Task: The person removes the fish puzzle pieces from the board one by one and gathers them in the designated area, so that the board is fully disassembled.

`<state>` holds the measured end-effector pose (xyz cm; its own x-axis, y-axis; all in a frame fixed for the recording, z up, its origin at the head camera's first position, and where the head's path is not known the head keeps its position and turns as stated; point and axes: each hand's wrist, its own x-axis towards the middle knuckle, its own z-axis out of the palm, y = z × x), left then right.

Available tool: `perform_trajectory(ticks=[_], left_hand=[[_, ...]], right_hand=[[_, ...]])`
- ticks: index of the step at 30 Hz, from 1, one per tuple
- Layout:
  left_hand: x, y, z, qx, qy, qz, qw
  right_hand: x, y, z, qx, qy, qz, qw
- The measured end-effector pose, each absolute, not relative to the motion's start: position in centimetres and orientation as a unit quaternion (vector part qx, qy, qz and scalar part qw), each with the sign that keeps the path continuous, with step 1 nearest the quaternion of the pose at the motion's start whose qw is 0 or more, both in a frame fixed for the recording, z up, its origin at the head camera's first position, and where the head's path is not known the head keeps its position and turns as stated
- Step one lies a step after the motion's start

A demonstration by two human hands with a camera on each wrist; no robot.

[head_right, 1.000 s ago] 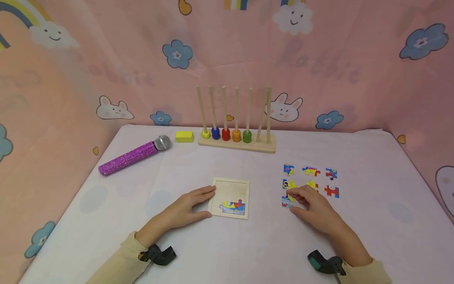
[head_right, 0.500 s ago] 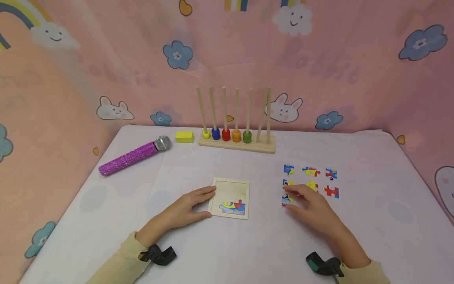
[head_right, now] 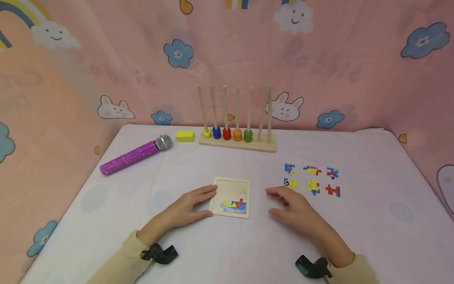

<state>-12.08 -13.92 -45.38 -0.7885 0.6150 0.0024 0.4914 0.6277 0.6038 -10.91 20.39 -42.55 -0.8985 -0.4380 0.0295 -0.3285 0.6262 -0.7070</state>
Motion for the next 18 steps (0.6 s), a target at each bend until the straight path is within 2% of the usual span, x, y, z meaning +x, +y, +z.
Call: perform_trajectory(ticks=[18], left_hand=[[-12.3, -14.0, -45.6, 0.313, 0.895, 0.302, 0.095]], right_hand=[[-12.2, 13.1, -42.5, -0.305, 0.855, -0.402, 0.120]])
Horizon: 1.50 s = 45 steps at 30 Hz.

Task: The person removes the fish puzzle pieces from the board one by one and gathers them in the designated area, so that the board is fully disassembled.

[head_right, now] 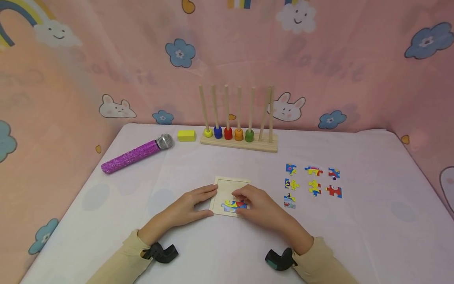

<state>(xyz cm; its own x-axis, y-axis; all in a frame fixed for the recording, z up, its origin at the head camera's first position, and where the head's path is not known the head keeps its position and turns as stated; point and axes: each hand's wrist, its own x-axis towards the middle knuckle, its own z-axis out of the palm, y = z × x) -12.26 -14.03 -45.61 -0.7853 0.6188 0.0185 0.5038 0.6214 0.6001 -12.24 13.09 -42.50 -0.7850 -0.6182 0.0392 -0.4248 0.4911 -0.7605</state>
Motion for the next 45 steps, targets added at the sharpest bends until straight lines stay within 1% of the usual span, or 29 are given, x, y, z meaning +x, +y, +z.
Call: perform_trajectory(ticks=[6, 11, 17, 21, 27, 32, 39, 45], left_hand=[[-12.3, -14.0, -45.7, 0.314, 0.894, 0.304, 0.099], [-12.2, -14.0, -45.5, 0.314, 0.894, 0.302, 0.101], [-12.1, -14.1, -45.5, 0.319, 0.893, 0.305, 0.088], [-12.2, -14.1, -45.5, 0.325, 0.891, 0.306, 0.081], [-12.2, -14.0, -45.4, 0.315, 0.892, 0.308, 0.095], [-12.2, -14.0, -45.4, 0.317, 0.892, 0.309, 0.092], [-12.2, -14.0, -45.3, 0.319, 0.890, 0.313, 0.090], [-12.2, -14.0, -45.5, 0.319, 0.891, 0.310, 0.088]], right_hand=[[-12.3, 11.7, -43.0, -0.301, 0.865, -0.382, 0.122], [-12.1, 11.2, -43.5, -0.301, 0.876, -0.360, 0.112], [-11.9, 10.7, -43.8, -0.294, 0.884, -0.348, 0.101], [-11.7, 10.5, -43.9, -0.278, 0.887, -0.354, 0.107], [-11.5, 10.4, -44.0, -0.265, 0.885, -0.366, 0.111], [-11.6, 10.6, -44.0, -0.261, 0.885, -0.370, 0.112], [-11.6, 10.8, -43.7, -0.278, 0.889, -0.352, 0.094], [-11.5, 10.8, -43.4, -0.274, 0.892, -0.347, 0.092]])
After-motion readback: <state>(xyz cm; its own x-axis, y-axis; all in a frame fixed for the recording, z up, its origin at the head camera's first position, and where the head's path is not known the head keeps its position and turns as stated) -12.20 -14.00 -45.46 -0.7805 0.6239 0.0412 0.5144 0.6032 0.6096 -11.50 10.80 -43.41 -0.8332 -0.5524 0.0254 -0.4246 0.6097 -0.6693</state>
